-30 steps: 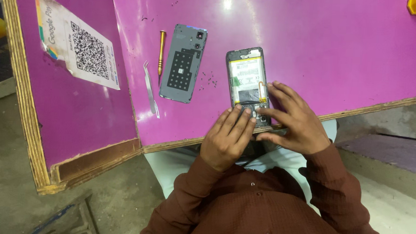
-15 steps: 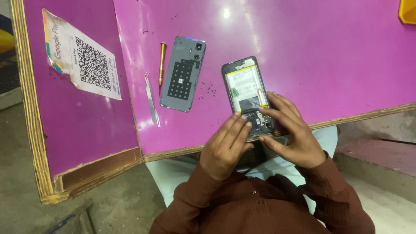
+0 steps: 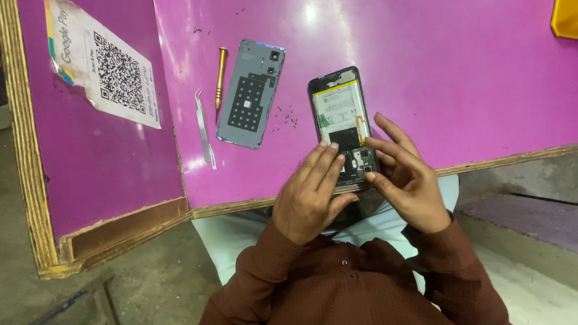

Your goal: The person uses a screwdriver to tighten screws on the internal components of a disassembled smartphone. They then reassemble the device by placing the back cover and securing it. Finally, the person powers on the phone to verify the repair.

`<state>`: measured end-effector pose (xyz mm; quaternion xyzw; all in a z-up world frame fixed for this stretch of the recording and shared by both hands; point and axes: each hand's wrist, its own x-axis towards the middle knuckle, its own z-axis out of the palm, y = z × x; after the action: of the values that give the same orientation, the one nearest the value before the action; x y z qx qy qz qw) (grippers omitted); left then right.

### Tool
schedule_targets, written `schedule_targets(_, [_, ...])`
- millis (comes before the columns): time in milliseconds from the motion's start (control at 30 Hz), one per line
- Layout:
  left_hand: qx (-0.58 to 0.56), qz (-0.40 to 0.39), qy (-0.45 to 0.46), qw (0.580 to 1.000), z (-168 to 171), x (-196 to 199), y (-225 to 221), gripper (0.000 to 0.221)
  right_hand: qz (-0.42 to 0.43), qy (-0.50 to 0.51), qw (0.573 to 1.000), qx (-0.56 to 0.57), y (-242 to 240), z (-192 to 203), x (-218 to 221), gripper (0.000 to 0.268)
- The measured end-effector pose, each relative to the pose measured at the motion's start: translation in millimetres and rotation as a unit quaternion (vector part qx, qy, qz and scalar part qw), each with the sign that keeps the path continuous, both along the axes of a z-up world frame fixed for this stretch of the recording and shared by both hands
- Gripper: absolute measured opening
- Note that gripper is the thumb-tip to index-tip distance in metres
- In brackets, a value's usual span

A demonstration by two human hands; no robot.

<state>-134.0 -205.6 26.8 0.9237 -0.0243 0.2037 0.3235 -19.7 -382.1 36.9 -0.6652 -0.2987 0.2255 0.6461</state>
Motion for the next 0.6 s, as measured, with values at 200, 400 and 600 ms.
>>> schedule_targets(200, [0.019,-0.012,-0.012,1.0,2.1,-0.6,2.0,0.065,0.0,0.14,0.99,-0.003,1.1,4.0,5.4,0.048])
schedule_targets(400, [0.043,-0.004,-0.103,0.994,2.5,10.2,19.4,0.039,-0.01,0.21,0.976,0.062,-3.9,17.5,13.1,0.056])
schedule_targets(600, [-0.112,0.026,-0.18,0.977,13.8,64.5,54.6,0.033,-0.003,-0.186,0.981,-0.057,15.9,14.1,63.2,0.062])
